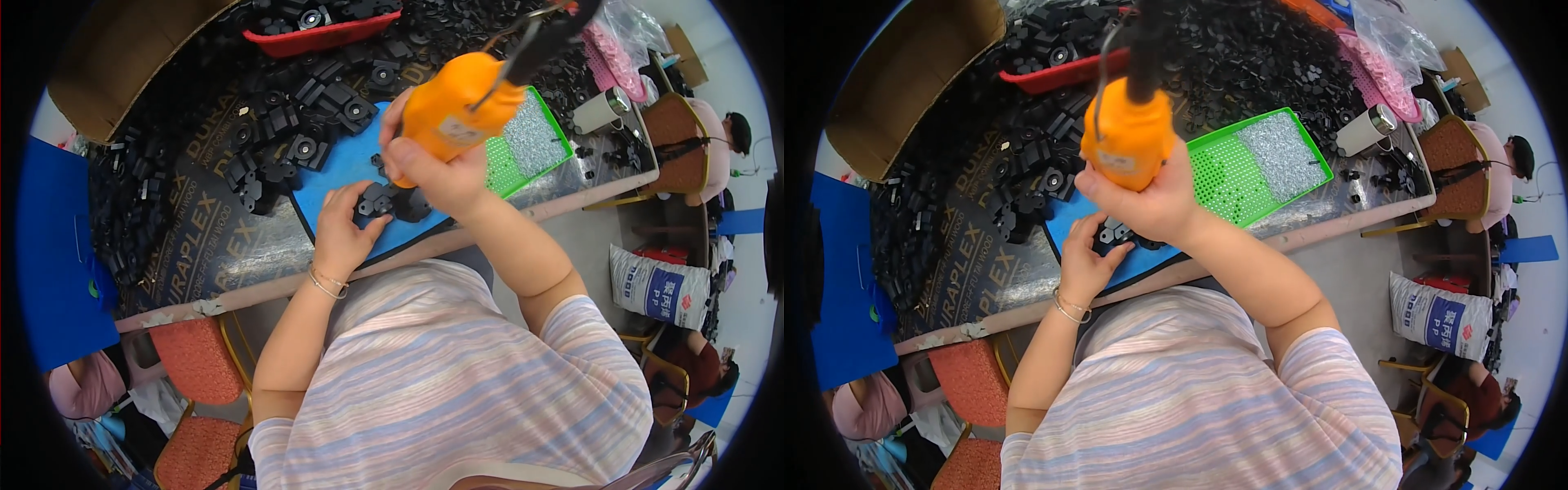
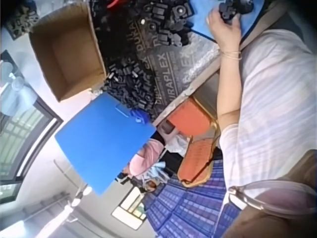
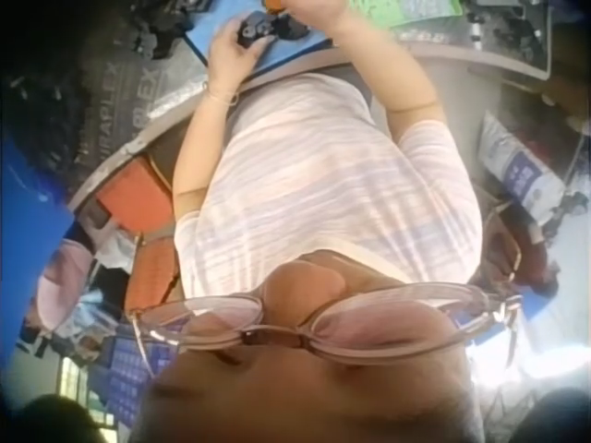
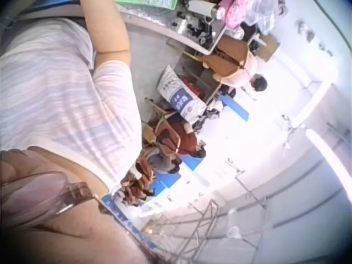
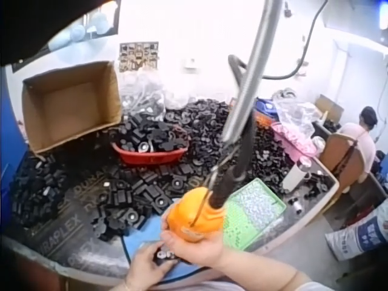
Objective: Assembling small black plastic components using an electric screwdriver at a factory workbench.
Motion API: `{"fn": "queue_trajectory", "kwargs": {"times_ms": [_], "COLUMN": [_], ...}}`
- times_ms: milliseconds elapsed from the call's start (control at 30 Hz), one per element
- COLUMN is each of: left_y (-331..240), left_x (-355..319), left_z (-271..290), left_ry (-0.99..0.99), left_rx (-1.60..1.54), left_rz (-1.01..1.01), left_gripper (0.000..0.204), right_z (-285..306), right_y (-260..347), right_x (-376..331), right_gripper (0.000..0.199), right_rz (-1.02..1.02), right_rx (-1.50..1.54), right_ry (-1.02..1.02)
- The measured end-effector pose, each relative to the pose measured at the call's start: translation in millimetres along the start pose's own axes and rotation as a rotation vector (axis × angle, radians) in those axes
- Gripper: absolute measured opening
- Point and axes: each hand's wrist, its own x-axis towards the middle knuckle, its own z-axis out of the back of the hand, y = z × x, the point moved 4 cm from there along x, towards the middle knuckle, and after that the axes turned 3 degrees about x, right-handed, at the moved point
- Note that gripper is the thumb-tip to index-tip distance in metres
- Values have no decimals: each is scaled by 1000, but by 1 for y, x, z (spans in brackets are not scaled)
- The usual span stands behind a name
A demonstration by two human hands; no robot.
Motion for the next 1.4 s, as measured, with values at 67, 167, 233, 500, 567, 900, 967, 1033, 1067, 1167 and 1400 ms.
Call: {"fn": "queue_trajectory", "kwargs": {"times_ms": [67,167,233,500,567,900,967,1033,1067,1167,1400], "left_y": [-1,-2,-1,-3,-3,-2,-5,-4,-2,-3,-1], "left_x": [0,1,0,-1,0,0,0,0,0,0,0], "left_z": [0,1,1,0,0,-8,-6,-7,-7,-7,-7], "left_ry": [-6,12,13,-11,-17,-24,-26,-23,-23,-9,0], "left_rx": [3,26,28,32,18,-4,39,47,56,47,60], "left_rz": [-19,9,-44,-28,-14,-140,-76,-95,-103,-82,-67], "left_gripper": [46,46,45,45,45,48,48,48,48,47,48], "right_z": [-2,-4,-3,-1,0,5,9,25,36,71,97], "right_y": [-6,-8,-10,-12,-7,5,6,9,16,36,30], "right_x": [-1,0,0,0,4,0,6,10,13,8,-20], "right_gripper": [22,21,21,26,26,20,25,28,25,24,21], "right_rz": [-25,-62,-92,-86,-83,-13,2,-37,-17,89,49], "right_rx": [-20,9,26,72,74,44,41,94,106,47,-142], "right_ry": [49,64,64,82,118,298,143,33,4,-125,-235]}}
